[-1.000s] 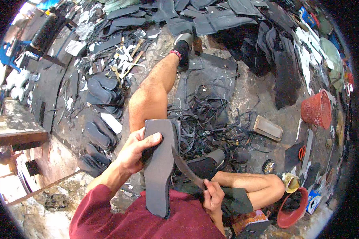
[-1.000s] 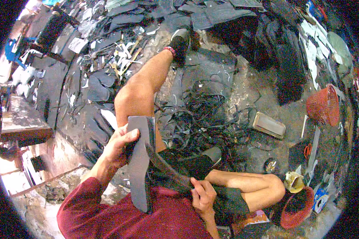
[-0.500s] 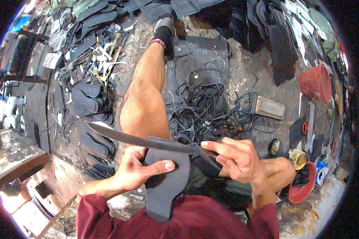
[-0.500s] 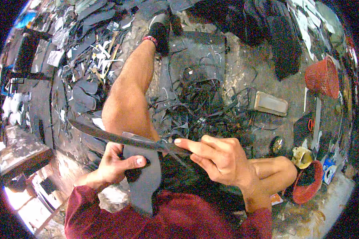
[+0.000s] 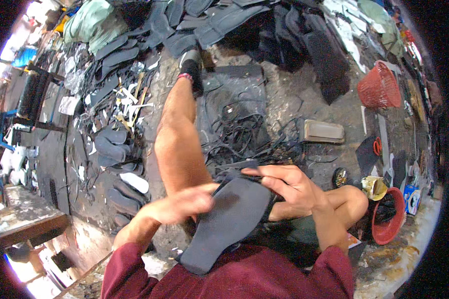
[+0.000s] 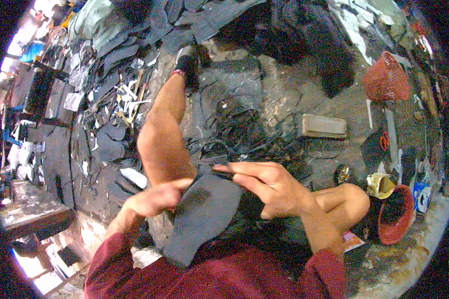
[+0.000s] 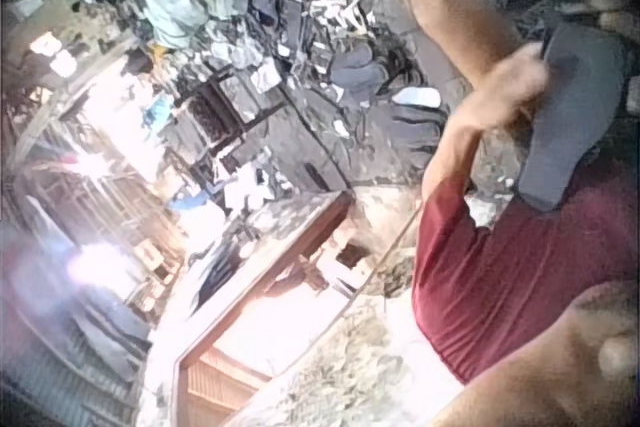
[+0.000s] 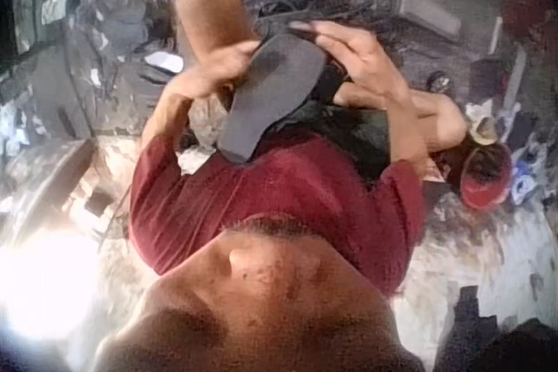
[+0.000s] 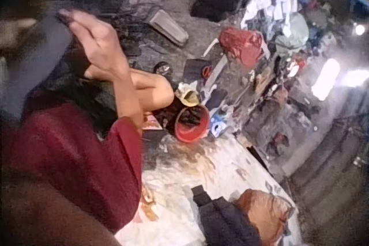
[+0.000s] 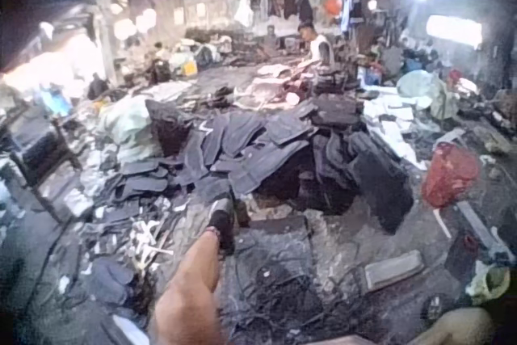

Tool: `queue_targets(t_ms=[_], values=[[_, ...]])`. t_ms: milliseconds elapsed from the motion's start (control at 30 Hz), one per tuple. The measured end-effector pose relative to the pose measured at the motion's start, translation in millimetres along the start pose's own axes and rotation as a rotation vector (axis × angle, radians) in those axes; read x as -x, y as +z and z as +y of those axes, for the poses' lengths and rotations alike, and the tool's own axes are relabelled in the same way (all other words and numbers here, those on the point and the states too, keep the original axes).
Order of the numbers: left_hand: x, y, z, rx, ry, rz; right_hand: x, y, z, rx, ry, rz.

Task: The person sits on the floor and uses a curved knife to trim and shape black rubber shoe soles. They repeatedly pick up soles, cut along the edges, and place the trimmed pieces aside.

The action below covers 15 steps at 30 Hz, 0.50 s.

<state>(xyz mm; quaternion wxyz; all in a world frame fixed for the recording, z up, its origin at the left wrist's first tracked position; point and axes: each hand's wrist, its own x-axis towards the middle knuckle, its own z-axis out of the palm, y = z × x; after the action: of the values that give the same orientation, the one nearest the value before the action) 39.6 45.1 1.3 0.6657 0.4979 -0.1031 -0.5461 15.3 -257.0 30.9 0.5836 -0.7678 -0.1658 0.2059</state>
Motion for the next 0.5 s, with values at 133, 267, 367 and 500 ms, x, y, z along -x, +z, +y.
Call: queue_targets(t_ms=[133, 267, 367, 500], values=[[-13, 41, -18, 0.457, 0.562, 0.221, 44, 30, -12, -0.131, 0.065, 0.639], [-75, 114, 41, 0.678, 0.711, 0.724, 52, 72, -7, -0.23, -0.046, 0.809], [-81, 105, 43, 0.498, 0.568, 0.769, 58, 68, -22, -0.677, 0.049, 0.682], [-81, 106, 37, 0.537, 0.573, 0.777, 101, 103, 40, 0.037, -0.017, 0.812]])
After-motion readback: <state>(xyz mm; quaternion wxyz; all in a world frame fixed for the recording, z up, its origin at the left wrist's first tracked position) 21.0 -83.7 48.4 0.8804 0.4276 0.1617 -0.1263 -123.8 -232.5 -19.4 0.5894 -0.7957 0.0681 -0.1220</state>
